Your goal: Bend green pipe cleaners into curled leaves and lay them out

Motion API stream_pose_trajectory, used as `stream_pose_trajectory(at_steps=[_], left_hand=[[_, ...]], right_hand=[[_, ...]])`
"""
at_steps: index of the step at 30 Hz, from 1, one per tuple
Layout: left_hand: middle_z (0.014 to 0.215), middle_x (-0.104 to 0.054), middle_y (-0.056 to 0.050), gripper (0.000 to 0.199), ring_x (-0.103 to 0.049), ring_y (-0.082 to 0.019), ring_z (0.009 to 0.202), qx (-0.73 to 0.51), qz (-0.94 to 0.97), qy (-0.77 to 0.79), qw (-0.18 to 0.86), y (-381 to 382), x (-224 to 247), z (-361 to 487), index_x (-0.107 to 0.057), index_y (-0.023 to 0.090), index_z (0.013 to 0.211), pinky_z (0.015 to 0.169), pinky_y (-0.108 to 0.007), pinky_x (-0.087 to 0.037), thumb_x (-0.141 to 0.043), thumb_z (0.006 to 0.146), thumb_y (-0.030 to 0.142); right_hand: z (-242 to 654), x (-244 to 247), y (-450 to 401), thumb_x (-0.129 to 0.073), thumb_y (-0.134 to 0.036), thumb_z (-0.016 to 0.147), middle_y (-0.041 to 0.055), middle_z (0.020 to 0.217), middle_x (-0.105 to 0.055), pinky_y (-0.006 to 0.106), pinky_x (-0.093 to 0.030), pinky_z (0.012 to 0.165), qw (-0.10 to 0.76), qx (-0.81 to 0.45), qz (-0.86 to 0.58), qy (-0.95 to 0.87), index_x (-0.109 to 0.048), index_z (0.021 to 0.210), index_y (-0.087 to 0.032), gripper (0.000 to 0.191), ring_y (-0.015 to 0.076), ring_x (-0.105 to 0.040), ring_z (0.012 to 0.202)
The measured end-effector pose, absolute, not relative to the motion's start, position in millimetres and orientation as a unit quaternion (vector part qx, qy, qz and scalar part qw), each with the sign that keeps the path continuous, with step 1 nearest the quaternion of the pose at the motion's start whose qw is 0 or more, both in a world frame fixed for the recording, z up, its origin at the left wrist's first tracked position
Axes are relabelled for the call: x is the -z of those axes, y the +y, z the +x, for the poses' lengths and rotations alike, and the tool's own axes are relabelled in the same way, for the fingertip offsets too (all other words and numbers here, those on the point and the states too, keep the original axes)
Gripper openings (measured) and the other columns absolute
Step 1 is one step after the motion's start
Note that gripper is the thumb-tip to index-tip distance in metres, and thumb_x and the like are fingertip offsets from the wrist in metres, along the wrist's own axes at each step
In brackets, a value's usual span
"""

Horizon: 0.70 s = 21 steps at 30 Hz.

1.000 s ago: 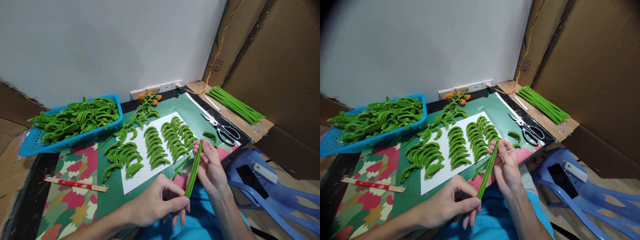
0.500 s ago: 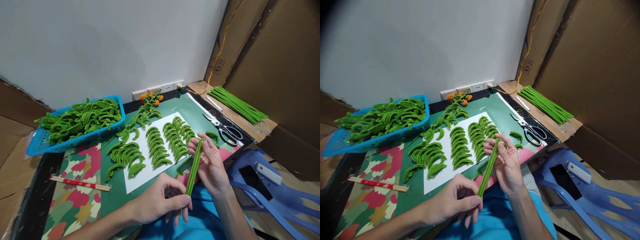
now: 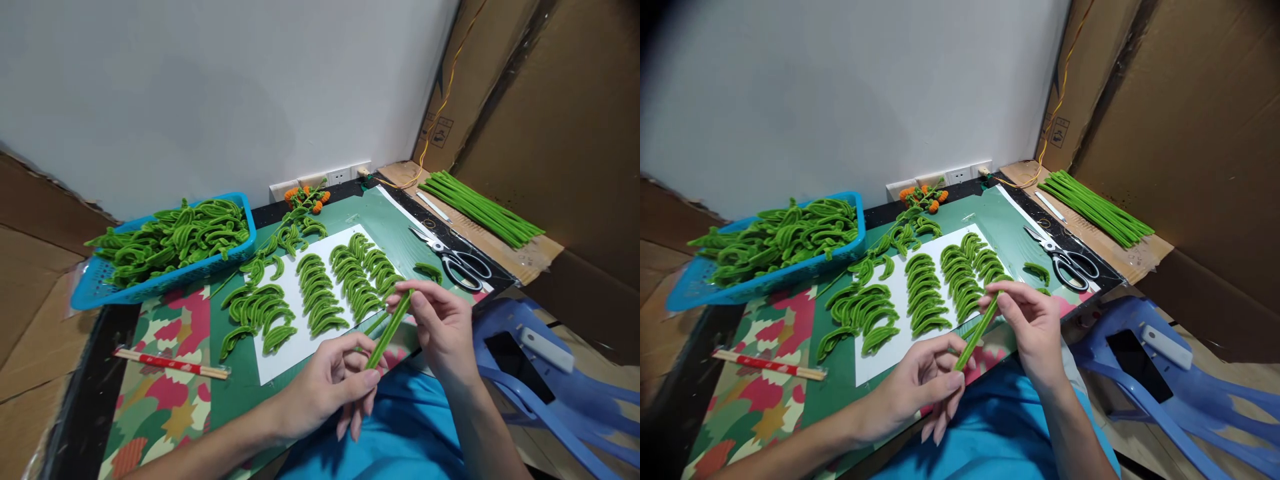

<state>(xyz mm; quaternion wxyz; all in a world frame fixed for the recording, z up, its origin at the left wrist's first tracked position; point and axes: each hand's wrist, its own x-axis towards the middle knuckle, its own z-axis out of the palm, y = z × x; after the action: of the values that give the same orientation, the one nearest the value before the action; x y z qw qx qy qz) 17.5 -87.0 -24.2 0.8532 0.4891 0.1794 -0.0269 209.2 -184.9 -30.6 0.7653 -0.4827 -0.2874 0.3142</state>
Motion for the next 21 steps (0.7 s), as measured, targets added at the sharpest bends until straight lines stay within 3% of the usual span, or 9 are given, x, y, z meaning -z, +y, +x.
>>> stream_pose_trajectory(at_steps=[4, 12, 15, 21], left_hand=[[0.066, -0.067, 0.005, 0.034, -0.065, -0.009, 0.040, -0.023, 0.465, 0.198, 0.862, -86.4, 23.0, 16.9, -0.059, 0.021, 0.109, 0.037, -0.011, -0.050, -0.077, 0.104, 0.049], [0.074, -0.076, 0.002, 0.034, -0.067, -0.013, 0.035, -0.154, 0.441, 0.184, 0.865, -74.7, 17.7, 19.5, -0.061, 0.019, 0.106, 0.029, -0.015, -0.048, -0.079, 0.102, 0.048], [0.073, -0.074, 0.003, 0.039, -0.065, -0.011, 0.035, -0.191, 0.469, 0.236, 0.829, -71.9, 10.6, 22.5, -0.061, 0.018, 0.101, 0.029, -0.013, -0.047, -0.084, 0.097, 0.049], [0.074, -0.074, 0.002, 0.045, -0.063, -0.008, 0.036, -0.200, 0.508, 0.295, 0.784, -72.8, 5.7, 22.9, -0.061, 0.016, 0.102, 0.031, -0.012, -0.043, -0.086, 0.094, 0.053]], right_hand=[[223.4, 29.9, -203.7, -0.084, -0.029, 0.098, 0.0038, 0.083, -0.084, 0.023, -0.062, 0.054, 0.731, -0.255, -0.514, -0.368, -0.090, 0.100, -0.026, 0.007, 0.0149, -0.075, 0.058], [233.3, 21.6, -216.8, -0.092, -0.010, 0.085, 0.0049, 0.088, -0.086, 0.027, -0.070, 0.071, 0.712, -0.218, -0.481, -0.463, -0.090, 0.099, -0.026, 0.022, 0.0212, -0.082, 0.083], [224.0, 22.6, -212.7, -0.091, -0.013, 0.087, 0.0035, 0.091, -0.086, 0.025, -0.069, 0.075, 0.667, -0.234, -0.515, -0.485, -0.089, 0.099, -0.027, 0.019, 0.0198, -0.082, 0.085], [196.2, 23.7, -202.2, -0.088, -0.031, 0.094, 0.0044, 0.097, -0.087, 0.025, -0.066, 0.066, 0.598, -0.302, -0.566, -0.481, -0.087, 0.109, -0.026, 0.015, 0.0184, -0.080, 0.074]])
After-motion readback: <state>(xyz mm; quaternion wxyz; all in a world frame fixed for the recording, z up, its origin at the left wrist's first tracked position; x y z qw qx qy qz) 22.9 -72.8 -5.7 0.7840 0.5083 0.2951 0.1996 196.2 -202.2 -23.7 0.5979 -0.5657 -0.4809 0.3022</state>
